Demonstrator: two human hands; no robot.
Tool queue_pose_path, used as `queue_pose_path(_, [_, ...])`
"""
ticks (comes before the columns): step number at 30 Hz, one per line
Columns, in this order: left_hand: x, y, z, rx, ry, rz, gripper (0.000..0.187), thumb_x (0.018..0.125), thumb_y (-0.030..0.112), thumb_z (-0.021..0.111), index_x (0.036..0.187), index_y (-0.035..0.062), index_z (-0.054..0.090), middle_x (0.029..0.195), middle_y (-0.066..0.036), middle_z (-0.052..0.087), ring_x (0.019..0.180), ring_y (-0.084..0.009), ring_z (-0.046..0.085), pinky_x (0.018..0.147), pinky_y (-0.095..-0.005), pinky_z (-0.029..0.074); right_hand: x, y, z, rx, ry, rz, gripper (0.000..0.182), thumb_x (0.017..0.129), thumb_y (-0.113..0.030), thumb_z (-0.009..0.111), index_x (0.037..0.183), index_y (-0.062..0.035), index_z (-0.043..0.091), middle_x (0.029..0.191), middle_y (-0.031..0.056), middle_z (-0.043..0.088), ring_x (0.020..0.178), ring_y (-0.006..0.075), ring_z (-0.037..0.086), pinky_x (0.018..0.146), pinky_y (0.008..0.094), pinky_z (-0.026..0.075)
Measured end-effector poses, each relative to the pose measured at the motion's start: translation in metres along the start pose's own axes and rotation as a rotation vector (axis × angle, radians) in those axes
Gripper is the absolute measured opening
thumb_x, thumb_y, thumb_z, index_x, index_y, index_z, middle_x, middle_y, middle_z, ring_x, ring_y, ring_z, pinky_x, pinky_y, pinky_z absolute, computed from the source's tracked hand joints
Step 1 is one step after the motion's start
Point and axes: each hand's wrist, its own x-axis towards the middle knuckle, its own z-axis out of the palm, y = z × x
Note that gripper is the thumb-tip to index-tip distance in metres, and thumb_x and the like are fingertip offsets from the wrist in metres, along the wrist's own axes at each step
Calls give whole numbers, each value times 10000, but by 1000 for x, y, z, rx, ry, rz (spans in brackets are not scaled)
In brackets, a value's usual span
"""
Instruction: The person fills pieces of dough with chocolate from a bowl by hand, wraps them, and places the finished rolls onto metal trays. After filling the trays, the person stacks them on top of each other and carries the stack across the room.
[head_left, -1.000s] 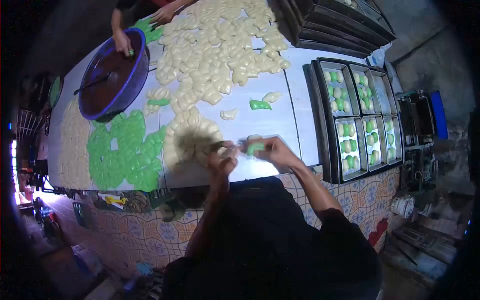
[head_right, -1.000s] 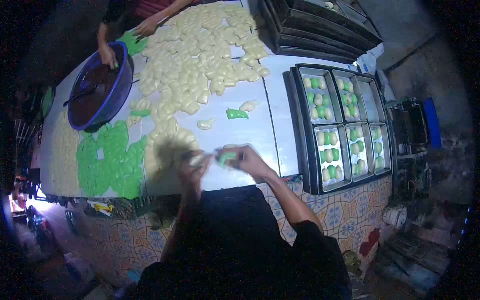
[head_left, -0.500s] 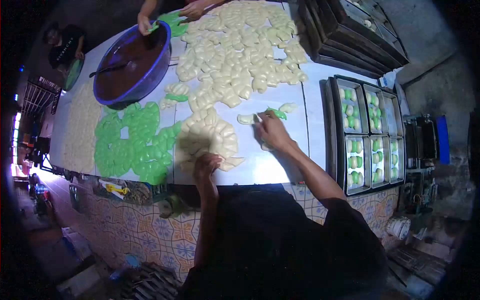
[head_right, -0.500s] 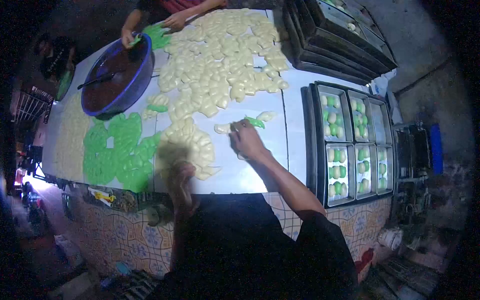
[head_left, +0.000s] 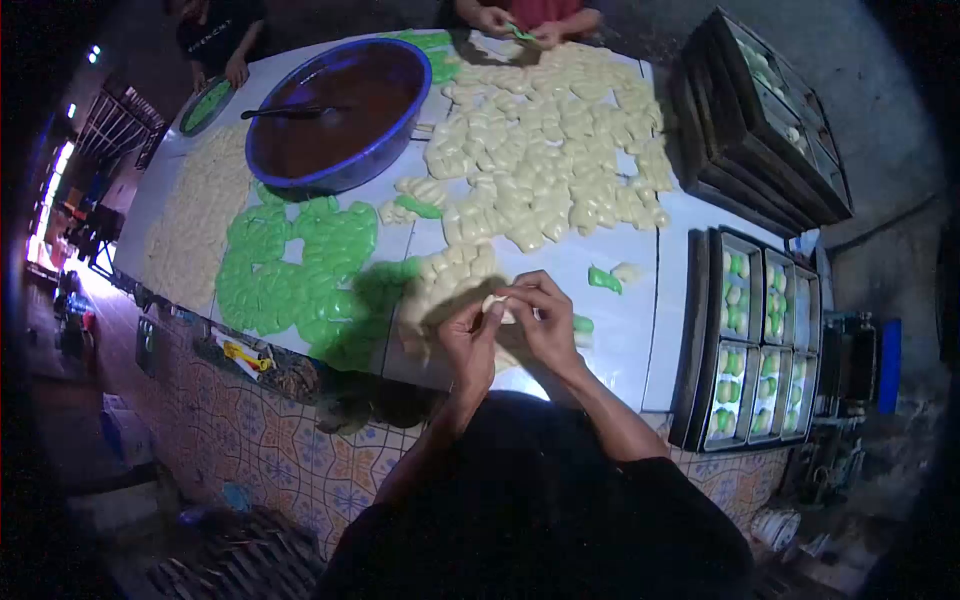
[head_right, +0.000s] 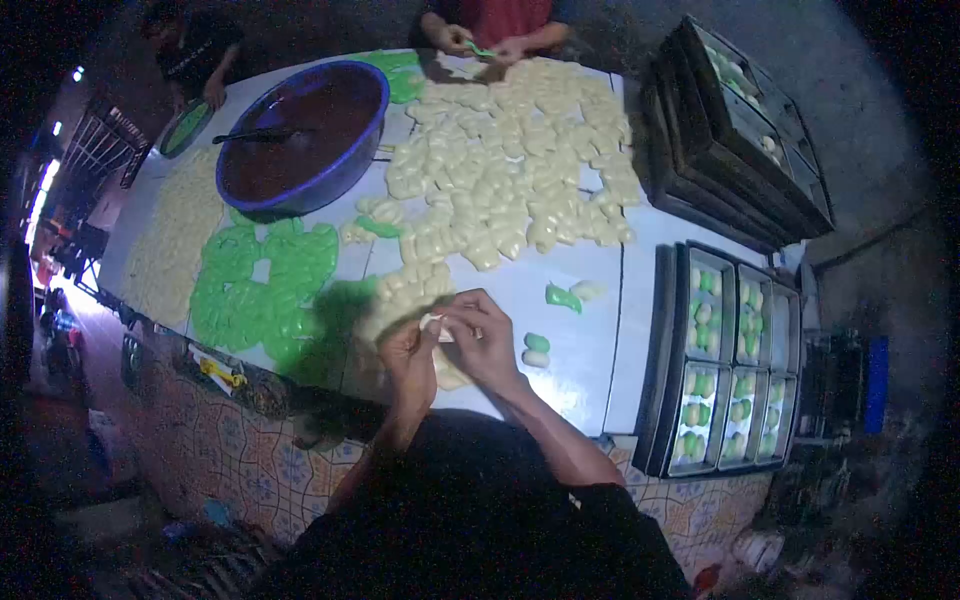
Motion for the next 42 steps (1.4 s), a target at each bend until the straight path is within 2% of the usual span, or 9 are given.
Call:
queue_pose_path(6, [33,4,-5,-561,-185,-344,70,847,53,658,872,-9,676,807,-28,661,718,-81,599,631,-216,478,29,2,14,61,-41,-89,531,916,-534,473,1079,-68,670,1324,113,460,1202,310,379,1027,436,292])
queue_pose_path(14, [126,18,-35,-1155,-624,-412,1243,564,849,578,1388,-43,312,1295,-229,496,1186,-358,482,1004,-465,396,58,39,10,253,-161,244,1201,726,-809,497,1501,-50,-19,1482,139,236,1248,247,369,1029,416,312])
queue_pose_path(17, [271,54,-74,-334,-392,-155,697,940,597,371,1138,-42,568,1043,-174,644,888,-240,619,836,-402,485,75,41,1,453,-89,253,1135,716,-820,489,1521,-176,14,1479,122,228,1195,240,377,869,421,421])
queue_pose_path(21, [422,71,-109,1096,67,272,937,901,723,156,1060,-74,622,908,-151,653,850,-223,610,797,-396,463,80,49,-2,344,17,273,1102,766,-580,662,1514,-131,-12,1480,145,206,1225,274,352,911,409,415])
queue_pose_path(24, [445,50,-118,1085,-340,-285,940,866,768,165,1028,-31,632,858,-163,645,785,-288,591,783,-465,440,78,63,13,259,60,265,1029,798,-447,689,1516,-135,20,1451,121,263,1162,224,396,841,323,436])
queue_pose_path(31, [349,64,-107,908,-75,239,991,846,793,117,1115,-23,611,847,-178,638,802,-232,577,819,-355,440,83,56,26,476,138,184,837,904,-191,617,1516,-129,49,1361,105,416,1062,180,502,854,293,455])
queue_pose_path(33, [300,35,-110,75,-629,-315,969,864,771,156,1313,-29,469,1008,-196,649,891,-273,607,867,-384,443,89,53,30,926,171,435,668,948,-203,564,1481,-55,189,1251,141,517,997,167,564,801,279,506])
queue_pose_path(37, [155,51,-17,-195,-350,-577,957,877,753,186,1419,-23,328,1334,-188,500,1155,-270,535,1005,-365,366,70,63,31,1233,196,585,283,959,-146,543,1161,51,565,1043,59,616,880,130,591,748,214,483])
queue_pose_path(42, [87,54,15,-137,-230,-446,691,936,499,444,1396,-11,363,1360,-197,444,1172,-269,505,994,-413,387,40,18,8,-145,305,57,306,831,-85,644,1112,27,599,1105,103,533,801,161,542,631,267,449])
